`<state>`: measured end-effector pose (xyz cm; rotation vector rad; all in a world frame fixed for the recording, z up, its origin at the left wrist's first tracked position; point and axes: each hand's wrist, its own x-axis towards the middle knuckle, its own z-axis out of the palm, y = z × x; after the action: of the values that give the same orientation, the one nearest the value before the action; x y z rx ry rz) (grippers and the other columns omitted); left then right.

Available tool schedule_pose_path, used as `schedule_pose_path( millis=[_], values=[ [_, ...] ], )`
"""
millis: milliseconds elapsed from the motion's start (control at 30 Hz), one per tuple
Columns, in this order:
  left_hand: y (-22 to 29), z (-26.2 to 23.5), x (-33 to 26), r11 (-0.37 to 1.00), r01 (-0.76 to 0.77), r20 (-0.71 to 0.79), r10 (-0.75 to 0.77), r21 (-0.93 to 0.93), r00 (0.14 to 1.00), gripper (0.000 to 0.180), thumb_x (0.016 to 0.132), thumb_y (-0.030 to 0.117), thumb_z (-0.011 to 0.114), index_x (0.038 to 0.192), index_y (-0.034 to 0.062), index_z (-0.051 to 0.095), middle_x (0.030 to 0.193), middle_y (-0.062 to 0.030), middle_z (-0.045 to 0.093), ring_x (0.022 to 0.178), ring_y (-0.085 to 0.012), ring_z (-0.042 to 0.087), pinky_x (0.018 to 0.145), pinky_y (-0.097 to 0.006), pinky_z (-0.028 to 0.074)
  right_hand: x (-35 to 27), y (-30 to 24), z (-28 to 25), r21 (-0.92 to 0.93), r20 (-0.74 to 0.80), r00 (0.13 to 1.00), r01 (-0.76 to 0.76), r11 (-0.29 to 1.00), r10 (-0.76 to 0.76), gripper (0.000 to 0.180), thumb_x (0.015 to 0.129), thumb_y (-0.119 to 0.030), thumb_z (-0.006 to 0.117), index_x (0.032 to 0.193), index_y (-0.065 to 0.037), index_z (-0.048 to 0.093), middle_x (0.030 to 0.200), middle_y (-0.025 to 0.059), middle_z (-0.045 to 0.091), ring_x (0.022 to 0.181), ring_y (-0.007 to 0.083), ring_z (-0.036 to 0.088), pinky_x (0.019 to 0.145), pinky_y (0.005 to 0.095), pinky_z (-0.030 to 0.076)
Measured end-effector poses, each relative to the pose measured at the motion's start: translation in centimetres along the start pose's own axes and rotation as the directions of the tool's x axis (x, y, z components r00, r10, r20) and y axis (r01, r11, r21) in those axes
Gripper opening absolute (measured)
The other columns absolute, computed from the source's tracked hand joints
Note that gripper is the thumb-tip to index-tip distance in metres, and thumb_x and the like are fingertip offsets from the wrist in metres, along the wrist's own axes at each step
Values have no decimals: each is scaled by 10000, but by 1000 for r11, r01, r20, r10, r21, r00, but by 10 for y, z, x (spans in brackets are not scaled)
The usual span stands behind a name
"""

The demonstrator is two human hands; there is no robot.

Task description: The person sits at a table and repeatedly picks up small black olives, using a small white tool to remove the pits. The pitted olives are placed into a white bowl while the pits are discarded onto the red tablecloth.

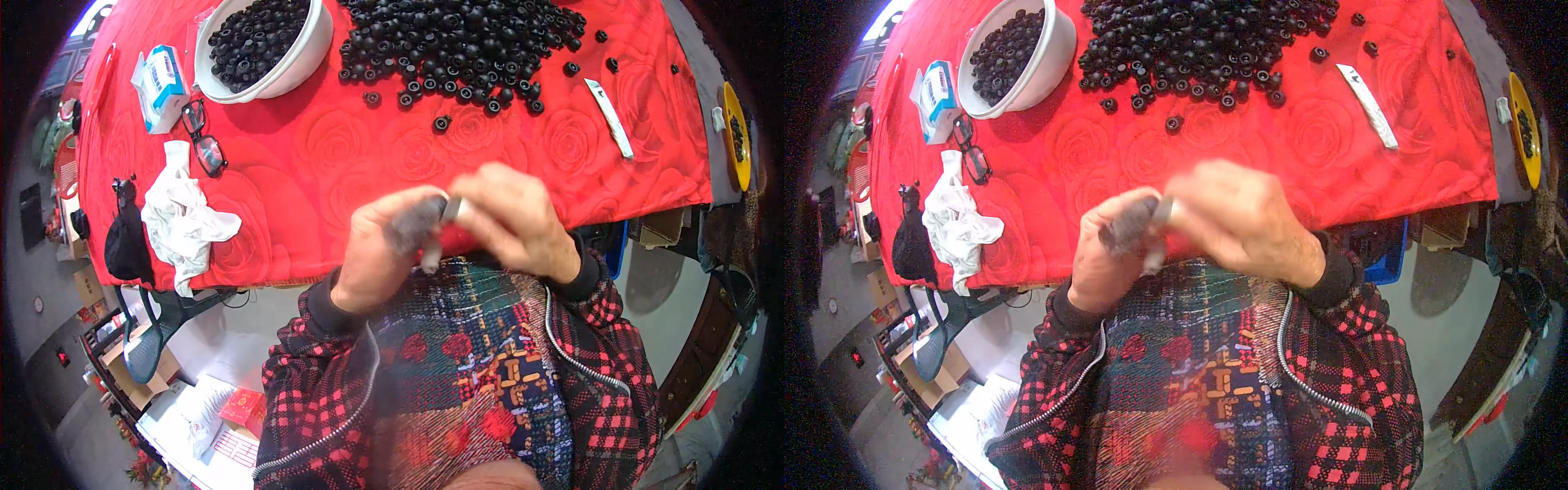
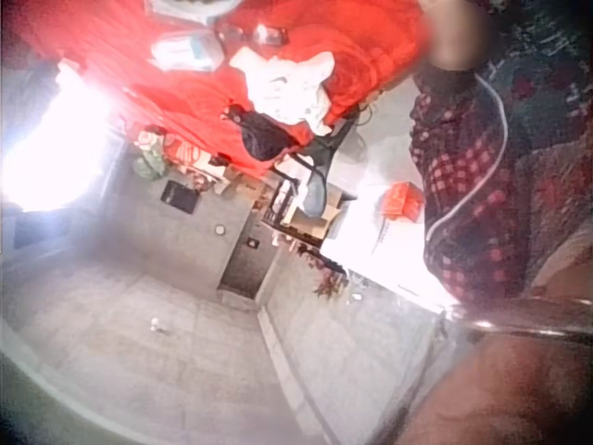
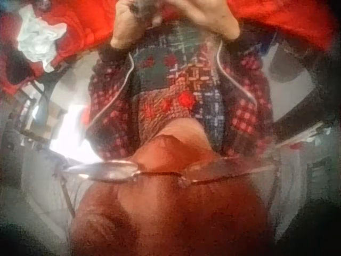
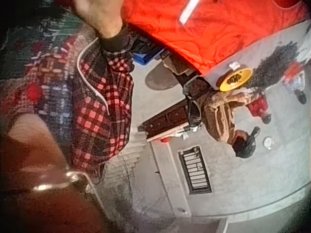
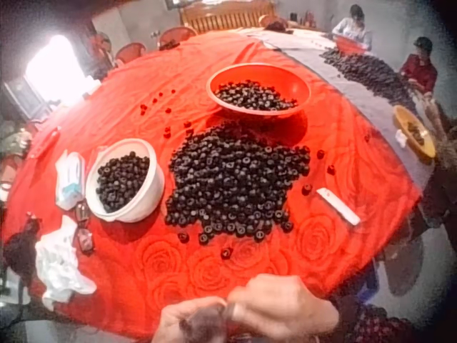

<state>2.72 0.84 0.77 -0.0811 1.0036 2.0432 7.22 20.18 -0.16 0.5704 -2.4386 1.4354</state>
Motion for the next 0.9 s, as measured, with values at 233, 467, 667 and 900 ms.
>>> schedule_pose_path(
  millis=[233, 467, 667, 900],
  values=[
    [9, -1, 7, 993, -6, -99, 18, 118, 995, 276, 909, 205, 601, 1077, -13, 589, 766, -3, 544, 591, -79, 478, 483, -237, 397, 7, -9, -15, 62, -51, 995, -85, 994, 88, 259, 752, -54, 677, 988, 12, 594, 740, 124, 549, 634, 290, 546, 560, 370, 439],
    [5, -1, 4, 998, 28, -26, -26, 64, 999, 250, 953, 183, 533, 1107, 2, 612, 861, -38, 619, 694, -95, 573, 514, -223, 447, 22, -9, 0, 23, -131, 991, 39, 999, -36, 379, 674, -90, 734, 1017, -1, 601, 747, 99, 556, 631, 272, 547, 558, 365, 450],
    [2, -4, 4, 982, 130, 100, -116, -141, 988, 292, 982, 248, 453, 1125, 24, 576, 875, -16, 591, 703, -92, 565, 510, -218, 438, 15, -6, 4, -229, -101, 979, 152, 961, -179, 538, 608, -170, 741, 1110, -29, 610, 756, 44, 558, 635, 215, 527, 525, 340, 424],
    [2, 1, 2, 989, 73, -37, -78, -125, 996, 200, 925, 88, 547, 1102, -3, 576, 830, -5, 552, 648, -85, 530, 504, -213, 438, 11, -15, -6, -208, -15, 991, 130, 970, -136, 505, 642, -130, 695, 1118, -4, 585, 784, 74, 559, 633, 242, 528, 541, 363, 432]
  ],
)
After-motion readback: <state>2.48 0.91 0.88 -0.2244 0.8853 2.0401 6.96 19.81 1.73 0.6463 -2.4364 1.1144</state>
